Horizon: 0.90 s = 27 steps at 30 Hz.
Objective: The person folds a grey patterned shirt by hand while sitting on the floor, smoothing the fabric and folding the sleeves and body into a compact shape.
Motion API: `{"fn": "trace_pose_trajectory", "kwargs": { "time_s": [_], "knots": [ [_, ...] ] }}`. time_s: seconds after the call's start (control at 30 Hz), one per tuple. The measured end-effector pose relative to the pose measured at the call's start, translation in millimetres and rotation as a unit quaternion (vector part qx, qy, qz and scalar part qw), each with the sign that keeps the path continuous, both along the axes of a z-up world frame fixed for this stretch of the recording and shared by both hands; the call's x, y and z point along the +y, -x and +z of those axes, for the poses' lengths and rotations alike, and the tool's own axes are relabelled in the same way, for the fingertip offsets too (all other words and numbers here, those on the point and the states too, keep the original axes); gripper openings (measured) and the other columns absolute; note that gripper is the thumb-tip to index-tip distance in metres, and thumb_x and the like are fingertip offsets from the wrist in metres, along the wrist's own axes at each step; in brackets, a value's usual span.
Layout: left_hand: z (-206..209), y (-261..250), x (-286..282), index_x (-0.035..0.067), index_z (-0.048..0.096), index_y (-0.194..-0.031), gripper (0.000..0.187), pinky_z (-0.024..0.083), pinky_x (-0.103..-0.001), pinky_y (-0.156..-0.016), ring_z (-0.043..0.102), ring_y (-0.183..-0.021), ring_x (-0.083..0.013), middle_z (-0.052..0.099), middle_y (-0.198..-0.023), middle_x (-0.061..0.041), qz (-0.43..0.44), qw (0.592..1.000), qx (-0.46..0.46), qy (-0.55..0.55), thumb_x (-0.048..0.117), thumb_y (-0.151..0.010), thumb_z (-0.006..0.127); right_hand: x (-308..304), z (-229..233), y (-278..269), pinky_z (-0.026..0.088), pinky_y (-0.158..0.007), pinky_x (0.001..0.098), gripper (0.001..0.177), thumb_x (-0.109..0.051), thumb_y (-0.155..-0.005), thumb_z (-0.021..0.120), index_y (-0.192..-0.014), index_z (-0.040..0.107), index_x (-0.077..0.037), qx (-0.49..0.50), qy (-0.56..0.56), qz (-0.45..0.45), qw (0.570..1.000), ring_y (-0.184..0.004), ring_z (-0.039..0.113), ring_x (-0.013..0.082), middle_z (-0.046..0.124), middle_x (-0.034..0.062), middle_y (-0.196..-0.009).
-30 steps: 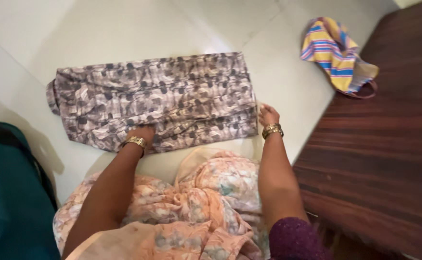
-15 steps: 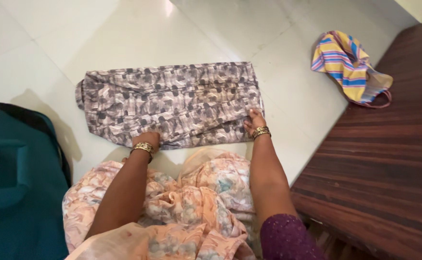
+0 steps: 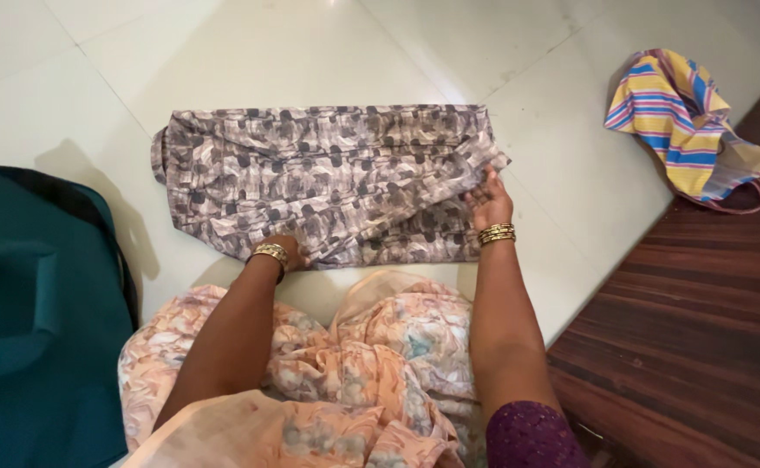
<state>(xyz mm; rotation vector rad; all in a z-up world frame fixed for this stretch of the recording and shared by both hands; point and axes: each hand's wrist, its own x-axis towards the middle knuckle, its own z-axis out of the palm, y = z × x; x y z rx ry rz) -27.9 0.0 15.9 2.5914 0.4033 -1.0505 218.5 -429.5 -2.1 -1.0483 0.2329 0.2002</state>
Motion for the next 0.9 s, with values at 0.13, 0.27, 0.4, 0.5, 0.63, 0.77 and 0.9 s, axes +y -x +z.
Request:
{"fn": "trace_pose_trajectory", "kwargs": {
  "time_s": [0.13, 0.27, 0.4, 0.5, 0.63, 0.77, 0.9],
  "knots": [
    [-14, -6, 1, 0.011, 0.072, -0.128, 0.047, 0.052, -0.05, -0.104, 0.063, -0.127, -0.0337, 0.064, -0.141, -0.013, 0.007, 1.0, -0.019, 0.003, 0.042, -0.095, 0.061, -3, -5, 11, 0.056, -0.075, 0.0357, 0.052, -0.035, -0.093, 0.072, -0.139, 0.06, -0.014, 0.143, 0.096, -0.063, 0.983, -0.093, 0.064, 0.0206, 0.066, 0.0027, -0.118],
    [-6, -9, -1, 0.012, 0.069, -0.129, 0.042, 0.052, -0.05, -0.103, 0.063, -0.128, -0.034, 0.062, -0.142, -0.012, 0.023, 0.999, -0.023, -0.006, 0.038, -0.099, 0.055, -1, -11, 17, 0.054, -0.06, 0.0314, 0.048, -0.026, -0.09, 0.074, -0.135, 0.065, -0.012, 0.197, 0.156, -0.112, 0.961, -0.08, 0.06, 0.02, 0.065, 0.0069, -0.113],
    [-8, -13, -6, 0.013, 0.066, -0.137, 0.041, 0.053, -0.052, -0.103, 0.063, -0.13, -0.0336, 0.062, -0.146, -0.01, 0.024, 0.999, -0.003, -0.036, 0.028, -0.1, 0.055, 8, -20, 14, 0.053, -0.058, 0.0288, 0.05, -0.004, -0.089, 0.081, -0.136, 0.064, -0.005, 0.124, 0.158, -0.112, 0.973, -0.074, 0.053, 0.0178, 0.06, 0.0147, -0.112],
    [-20, -14, -2, 0.008, 0.031, -0.156, 0.084, 0.052, -0.049, -0.103, 0.06, -0.129, -0.0352, 0.058, -0.146, -0.015, 0.034, 0.999, -0.011, -0.025, 0.03, -0.088, 0.075, 19, -26, 10, 0.046, -0.054, 0.0313, 0.07, 0.015, -0.078, 0.069, -0.141, 0.052, -0.009, 0.129, 0.223, -0.135, 0.957, -0.071, 0.059, 0.0218, 0.068, 0.0168, -0.105],
    [-25, -14, -2, 0.017, 0.017, -0.161, 0.086, 0.051, -0.055, -0.103, 0.06, -0.128, -0.0418, 0.052, -0.151, -0.018, 0.114, 0.992, -0.048, 0.01, 0.026, -0.094, 0.07, 18, -24, -5, 0.057, -0.064, 0.0279, 0.084, 0.02, -0.07, 0.059, -0.148, 0.053, -0.01, -0.022, 0.142, -0.128, 0.981, -0.081, 0.067, 0.0161, 0.071, 0.0012, -0.112],
    [5, -11, -12, 0.021, 0.0, -0.163, 0.123, 0.049, -0.051, -0.107, 0.058, -0.131, -0.0386, 0.049, -0.153, -0.018, 0.123, 0.992, -0.021, 0.023, 0.021, -0.078, 0.09, 10, -19, -6, 0.057, -0.074, 0.0294, 0.082, 0.017, -0.073, 0.066, -0.15, 0.055, -0.008, -0.087, 0.325, -0.107, 0.936, -0.092, 0.067, 0.0209, 0.071, 0.0124, -0.125],
    [9, -11, -11, 0.022, -0.009, -0.165, 0.133, 0.048, -0.049, -0.108, 0.06, -0.13, -0.0381, 0.05, -0.153, -0.019, 0.133, 0.99, -0.023, 0.031, 0.02, -0.077, 0.091, 5, -23, 13, 0.056, -0.097, 0.0344, 0.062, 0.007, -0.073, 0.071, -0.134, 0.068, -0.004, -0.022, 0.519, -0.065, 0.852, -0.111, 0.073, 0.0264, 0.077, 0.0198, -0.131]
  ]
}}
